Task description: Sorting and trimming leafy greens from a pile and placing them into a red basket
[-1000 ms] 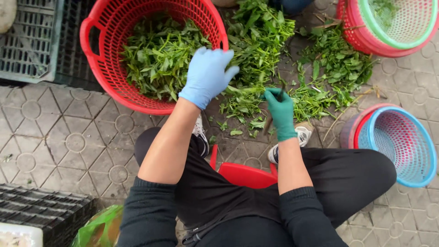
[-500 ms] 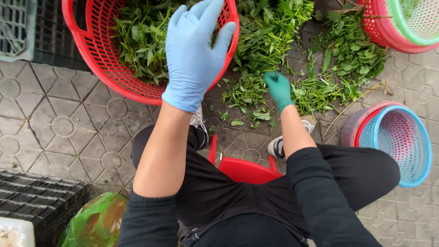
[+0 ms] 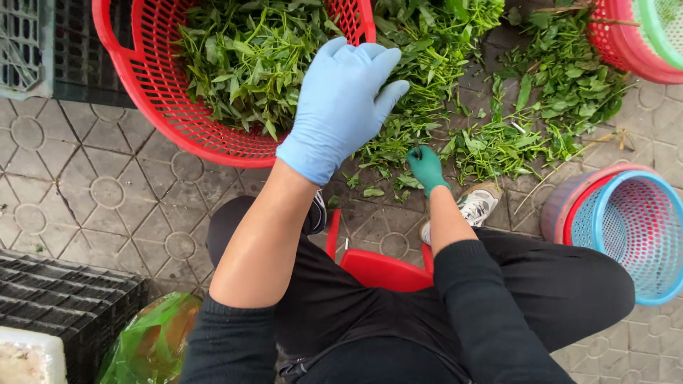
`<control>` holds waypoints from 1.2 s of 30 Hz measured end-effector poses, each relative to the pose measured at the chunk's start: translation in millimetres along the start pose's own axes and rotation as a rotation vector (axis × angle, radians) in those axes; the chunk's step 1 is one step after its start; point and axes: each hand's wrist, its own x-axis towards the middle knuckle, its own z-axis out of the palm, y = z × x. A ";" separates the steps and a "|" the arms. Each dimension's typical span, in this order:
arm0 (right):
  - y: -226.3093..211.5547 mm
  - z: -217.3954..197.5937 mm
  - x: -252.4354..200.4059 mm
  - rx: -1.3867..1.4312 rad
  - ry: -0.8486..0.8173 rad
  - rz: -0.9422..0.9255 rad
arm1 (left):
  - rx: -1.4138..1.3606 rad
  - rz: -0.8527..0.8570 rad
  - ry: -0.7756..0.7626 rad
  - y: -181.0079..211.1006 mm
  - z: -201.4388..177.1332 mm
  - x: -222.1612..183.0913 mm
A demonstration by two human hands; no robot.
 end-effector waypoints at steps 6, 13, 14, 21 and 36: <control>-32.0 -64.8 -99.3 0.347 -0.061 -0.143 | 0.032 0.070 -0.046 5.2 31.4 3.8; -21.1 -117.1 -145.7 0.570 0.055 -0.533 | 0.099 0.192 -0.322 16.2 68.0 5.4; -19.9 -122.6 -146.0 0.595 0.056 -0.592 | 0.106 0.179 -0.391 18.5 67.1 4.7; -33.2 -153.1 -181.8 0.637 0.219 -0.622 | -0.168 0.358 -0.331 61.3 120.4 -36.7; -24.5 -160.2 -190.6 1.174 0.260 -0.438 | -0.018 0.273 -0.209 56.8 163.2 -30.7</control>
